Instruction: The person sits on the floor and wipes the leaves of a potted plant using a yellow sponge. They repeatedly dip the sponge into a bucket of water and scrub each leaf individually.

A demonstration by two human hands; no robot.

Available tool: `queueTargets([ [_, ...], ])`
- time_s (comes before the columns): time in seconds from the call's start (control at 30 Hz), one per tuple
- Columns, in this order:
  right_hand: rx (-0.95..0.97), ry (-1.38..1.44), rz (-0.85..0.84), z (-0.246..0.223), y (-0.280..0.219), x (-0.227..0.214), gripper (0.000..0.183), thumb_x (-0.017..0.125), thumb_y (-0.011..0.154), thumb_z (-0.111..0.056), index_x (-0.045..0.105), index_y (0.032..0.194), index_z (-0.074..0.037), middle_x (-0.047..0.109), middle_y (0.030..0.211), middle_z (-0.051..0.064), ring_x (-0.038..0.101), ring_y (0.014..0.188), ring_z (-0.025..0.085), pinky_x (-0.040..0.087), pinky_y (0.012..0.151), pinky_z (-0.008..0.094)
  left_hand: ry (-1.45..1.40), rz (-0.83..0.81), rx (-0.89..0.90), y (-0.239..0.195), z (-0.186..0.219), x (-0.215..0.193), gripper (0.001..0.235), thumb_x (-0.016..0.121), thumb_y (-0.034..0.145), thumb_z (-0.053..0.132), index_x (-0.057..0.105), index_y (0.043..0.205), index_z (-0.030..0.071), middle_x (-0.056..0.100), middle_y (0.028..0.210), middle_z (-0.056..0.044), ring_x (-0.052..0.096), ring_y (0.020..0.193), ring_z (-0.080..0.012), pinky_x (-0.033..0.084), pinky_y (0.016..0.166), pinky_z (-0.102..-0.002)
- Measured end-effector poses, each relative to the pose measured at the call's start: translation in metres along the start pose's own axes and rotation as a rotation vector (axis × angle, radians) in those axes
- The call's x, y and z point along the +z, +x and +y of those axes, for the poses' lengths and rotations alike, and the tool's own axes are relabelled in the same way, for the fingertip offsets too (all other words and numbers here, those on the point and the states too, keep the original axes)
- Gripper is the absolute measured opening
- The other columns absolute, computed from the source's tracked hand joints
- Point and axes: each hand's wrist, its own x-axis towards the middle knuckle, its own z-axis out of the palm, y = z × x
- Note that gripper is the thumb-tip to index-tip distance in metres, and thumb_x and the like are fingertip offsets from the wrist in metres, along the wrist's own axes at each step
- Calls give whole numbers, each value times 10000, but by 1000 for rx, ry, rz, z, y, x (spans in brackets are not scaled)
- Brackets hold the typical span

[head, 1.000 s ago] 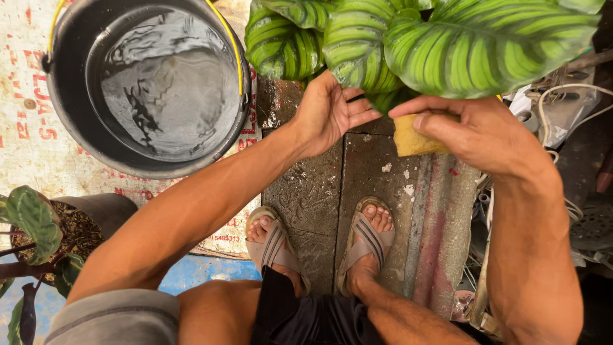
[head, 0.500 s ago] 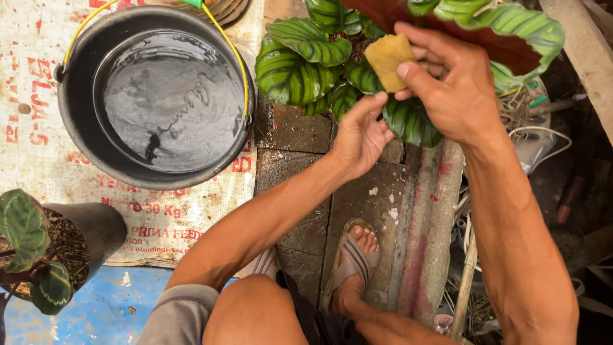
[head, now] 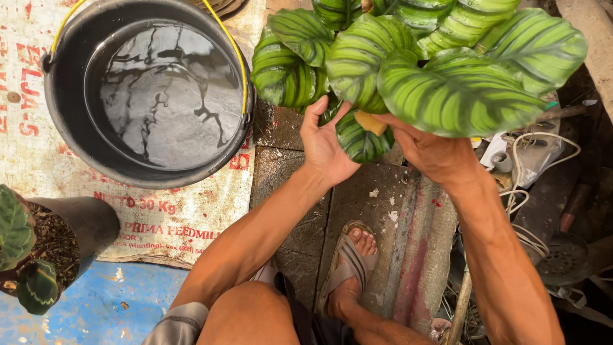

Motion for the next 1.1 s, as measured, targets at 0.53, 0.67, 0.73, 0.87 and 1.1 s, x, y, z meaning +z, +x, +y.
queueTargets([
  [0.53, -248, -286, 68, -56, 10, -1, 239, 707, 825, 12, 776, 1047, -43, 765, 1023, 70, 715, 904, 215, 573, 851, 354, -18, -236, -62, -17, 1, 1, 686, 480, 1039, 578, 535, 1439, 24, 616, 1395, -142, 595, 1269, -285, 445, 1152, -435],
  [0.67, -148, -479, 62, -56, 17, -1, 173, 729, 969, -119, 784, 1132, -125, 679, 921, 31, 682, 891, 234, 541, 810, 407, 2, -238, -52, -20, -1, 2, 672, 469, 1049, 575, 533, 1448, 38, 618, 1367, -137, 601, 1240, -290, 446, 1133, -468],
  [0.73, -17, -537, 9, -52, 22, -1, 183, 691, 977, -60, 762, 1145, -51, 708, 1000, 77, 676, 906, 259, 523, 791, 399, 51, -226, -40, -19, 1, 4, 686, 465, 1055, 578, 531, 1467, 32, 612, 1379, -144, 598, 1242, -293, 439, 1134, -463],
  [0.87, -161, -263, 30, -61, 17, -2, 196, 677, 913, -36, 761, 1086, -80, 712, 978, 77, 694, 919, 273, 557, 813, 413, 54, -181, -50, -18, 3, 9, 705, 452, 994, 588, 529, 1435, 44, 613, 1404, -142, 601, 1275, -290, 434, 1156, -447],
  [1.1, -56, -312, -108, -67, 13, -14, 238, 674, 949, -5, 764, 1154, -82, 761, 1110, 59, 714, 987, 240, 573, 857, 383, -5, -330, -78, -17, 8, 0, 719, 449, 1074, 616, 536, 1443, 5, 621, 1381, -169, 592, 1272, -307, 450, 1146, -470],
])
